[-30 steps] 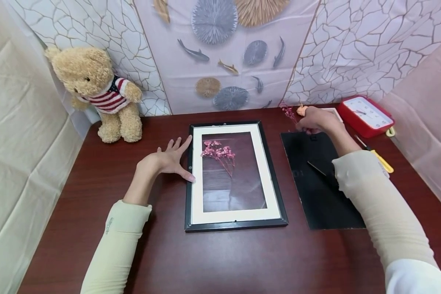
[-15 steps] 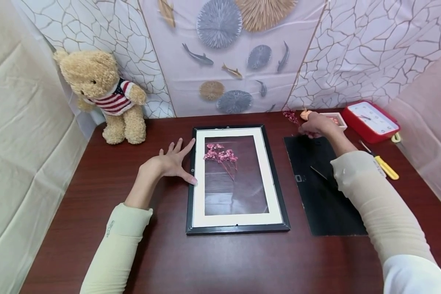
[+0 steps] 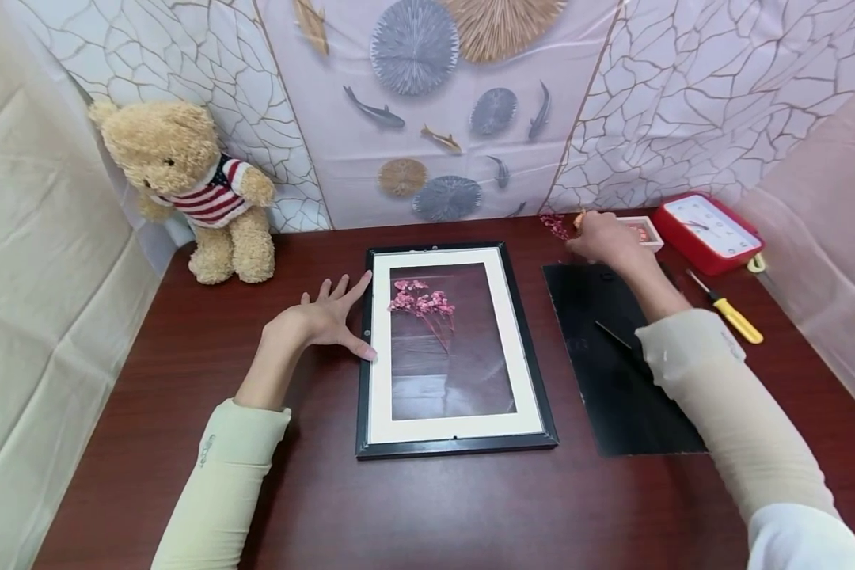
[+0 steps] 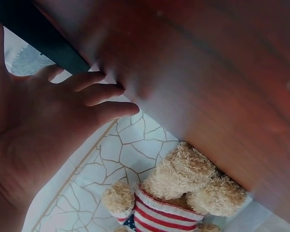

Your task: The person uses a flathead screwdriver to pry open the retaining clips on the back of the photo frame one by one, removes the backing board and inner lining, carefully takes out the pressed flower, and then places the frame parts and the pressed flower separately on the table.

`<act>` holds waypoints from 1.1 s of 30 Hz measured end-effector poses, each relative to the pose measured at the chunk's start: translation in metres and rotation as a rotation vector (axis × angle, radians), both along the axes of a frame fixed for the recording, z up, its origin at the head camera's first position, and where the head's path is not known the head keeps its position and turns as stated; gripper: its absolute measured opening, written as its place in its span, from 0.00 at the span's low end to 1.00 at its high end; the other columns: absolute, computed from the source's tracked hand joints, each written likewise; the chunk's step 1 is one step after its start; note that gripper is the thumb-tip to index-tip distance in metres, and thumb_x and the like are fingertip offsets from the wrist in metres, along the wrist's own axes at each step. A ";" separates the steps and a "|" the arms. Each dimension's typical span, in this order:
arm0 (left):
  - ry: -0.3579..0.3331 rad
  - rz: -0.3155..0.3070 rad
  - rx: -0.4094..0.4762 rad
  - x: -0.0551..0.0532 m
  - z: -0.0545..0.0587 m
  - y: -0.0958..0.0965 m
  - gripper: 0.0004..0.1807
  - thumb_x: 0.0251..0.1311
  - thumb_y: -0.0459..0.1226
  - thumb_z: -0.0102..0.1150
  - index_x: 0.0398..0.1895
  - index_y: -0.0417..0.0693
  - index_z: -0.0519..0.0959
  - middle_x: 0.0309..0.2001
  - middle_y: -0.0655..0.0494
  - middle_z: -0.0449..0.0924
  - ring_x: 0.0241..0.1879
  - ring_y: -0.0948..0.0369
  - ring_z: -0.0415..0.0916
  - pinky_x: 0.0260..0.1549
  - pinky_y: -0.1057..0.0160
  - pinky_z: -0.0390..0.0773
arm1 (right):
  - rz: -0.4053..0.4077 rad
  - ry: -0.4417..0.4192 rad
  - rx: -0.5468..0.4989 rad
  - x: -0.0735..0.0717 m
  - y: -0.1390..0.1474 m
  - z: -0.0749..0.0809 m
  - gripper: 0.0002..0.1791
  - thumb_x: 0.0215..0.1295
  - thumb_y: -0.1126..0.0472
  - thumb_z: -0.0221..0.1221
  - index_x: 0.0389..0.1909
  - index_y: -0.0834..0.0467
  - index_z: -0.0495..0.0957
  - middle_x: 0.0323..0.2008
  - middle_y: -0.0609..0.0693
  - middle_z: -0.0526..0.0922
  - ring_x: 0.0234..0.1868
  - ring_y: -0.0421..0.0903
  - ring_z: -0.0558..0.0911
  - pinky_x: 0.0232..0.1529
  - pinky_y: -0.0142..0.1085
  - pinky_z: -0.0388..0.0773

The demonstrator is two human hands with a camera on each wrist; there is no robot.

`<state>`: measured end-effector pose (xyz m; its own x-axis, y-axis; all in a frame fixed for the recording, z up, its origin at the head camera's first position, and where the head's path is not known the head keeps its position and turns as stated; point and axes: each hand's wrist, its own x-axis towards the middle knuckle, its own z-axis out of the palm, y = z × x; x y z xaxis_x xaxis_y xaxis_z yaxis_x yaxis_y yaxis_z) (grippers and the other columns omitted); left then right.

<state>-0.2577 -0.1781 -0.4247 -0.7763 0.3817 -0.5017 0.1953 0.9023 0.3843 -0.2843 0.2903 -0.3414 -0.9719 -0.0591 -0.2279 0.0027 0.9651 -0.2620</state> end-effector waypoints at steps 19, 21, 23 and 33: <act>-0.001 0.006 -0.019 0.013 0.019 0.006 0.87 0.42 0.73 0.83 0.91 0.67 0.27 0.91 0.39 0.26 0.88 0.34 0.23 0.81 0.22 0.34 | 0.431 -0.083 0.000 0.100 -0.162 0.005 0.12 0.78 0.54 0.68 0.43 0.60 0.82 0.30 0.49 0.81 0.29 0.43 0.76 0.26 0.35 0.71; -0.010 0.011 -0.020 0.014 0.022 0.006 0.86 0.43 0.72 0.82 0.91 0.68 0.27 0.91 0.39 0.26 0.88 0.34 0.23 0.81 0.23 0.33 | 0.444 -0.065 0.007 0.103 -0.168 0.000 0.11 0.78 0.56 0.67 0.39 0.59 0.80 0.29 0.49 0.80 0.27 0.43 0.74 0.25 0.35 0.69; -0.010 0.016 -0.021 0.013 0.019 0.005 0.85 0.44 0.71 0.82 0.91 0.69 0.26 0.91 0.40 0.25 0.89 0.35 0.22 0.82 0.24 0.33 | 0.438 -0.051 0.015 0.104 -0.172 -0.005 0.11 0.79 0.57 0.66 0.38 0.59 0.79 0.28 0.50 0.78 0.26 0.43 0.72 0.25 0.36 0.68; -0.025 0.008 0.006 0.019 0.030 0.008 0.86 0.43 0.72 0.83 0.91 0.66 0.26 0.90 0.38 0.25 0.88 0.34 0.21 0.81 0.23 0.34 | 0.374 -0.011 0.076 0.103 -0.179 -0.016 0.06 0.76 0.67 0.60 0.36 0.62 0.81 0.29 0.55 0.80 0.25 0.47 0.70 0.26 0.40 0.69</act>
<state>-0.2388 -0.1698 -0.3950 -0.7666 0.3788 -0.5185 0.1789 0.9015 0.3940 -0.1815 0.1111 -0.3571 -0.8838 -0.3918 -0.2557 -0.3508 0.9166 -0.1918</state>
